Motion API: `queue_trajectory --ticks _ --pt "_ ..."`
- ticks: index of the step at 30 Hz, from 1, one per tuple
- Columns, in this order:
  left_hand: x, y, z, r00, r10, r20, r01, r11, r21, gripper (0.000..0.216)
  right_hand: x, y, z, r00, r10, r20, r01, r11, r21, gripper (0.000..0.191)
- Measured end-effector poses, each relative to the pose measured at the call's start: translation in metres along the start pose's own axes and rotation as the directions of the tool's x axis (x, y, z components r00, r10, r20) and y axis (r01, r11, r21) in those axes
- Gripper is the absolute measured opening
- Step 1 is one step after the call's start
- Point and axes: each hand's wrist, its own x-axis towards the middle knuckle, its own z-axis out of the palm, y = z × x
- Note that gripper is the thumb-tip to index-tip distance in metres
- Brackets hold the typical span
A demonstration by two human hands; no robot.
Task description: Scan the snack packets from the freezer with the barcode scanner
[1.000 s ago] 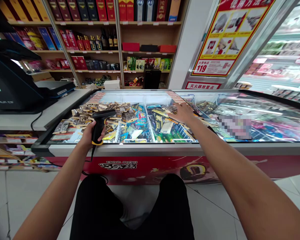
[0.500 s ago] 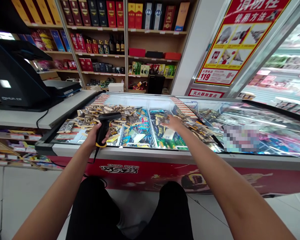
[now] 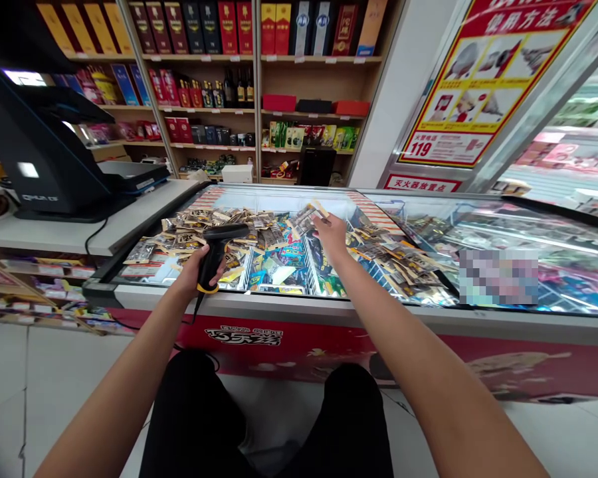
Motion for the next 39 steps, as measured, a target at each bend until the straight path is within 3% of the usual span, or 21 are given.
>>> queue_trajectory --ticks 5,11,18,28,33,36,39 --pt "-0.004 0.004 0.003 0.998 -0.002 0.058 -0.002 0.998 0.07 0.059 -0.024 -0.01 0.044 0.987 -0.158 0.013 0.158 0.987 -0.008 0.067" --pt "-0.005 0.004 0.002 0.996 -0.017 0.088 0.003 0.988 0.152 0.059 -0.039 -0.02 0.082 0.965 -0.236 0.112 0.248 0.963 -0.105 0.076" --pt "-0.001 -0.002 -0.004 0.987 -0.034 0.157 0.001 0.98 0.201 0.056 -0.038 -0.015 0.079 0.965 -0.247 0.084 0.255 0.961 -0.111 0.08" --pt "-0.002 -0.001 -0.005 0.986 -0.04 0.162 0.002 0.974 0.228 0.055 -0.033 -0.006 0.078 0.954 -0.295 0.044 0.298 0.953 -0.06 0.079" --pt "-0.001 -0.001 -0.003 0.993 -0.006 0.12 -0.014 0.987 0.158 0.057 -0.025 -0.005 0.077 0.978 -0.21 0.01 0.21 0.977 -0.028 0.065" --pt "0.0 -0.001 0.0 0.999 0.035 0.026 -0.037 0.994 0.104 0.058 -0.014 -0.01 0.08 0.999 -0.049 -0.006 0.049 0.996 0.069 0.047" --pt "0.001 0.0 0.002 0.998 0.032 -0.046 -0.029 0.997 0.065 0.061 -0.003 -0.019 0.089 0.993 0.102 0.061 -0.112 0.974 0.197 0.036"
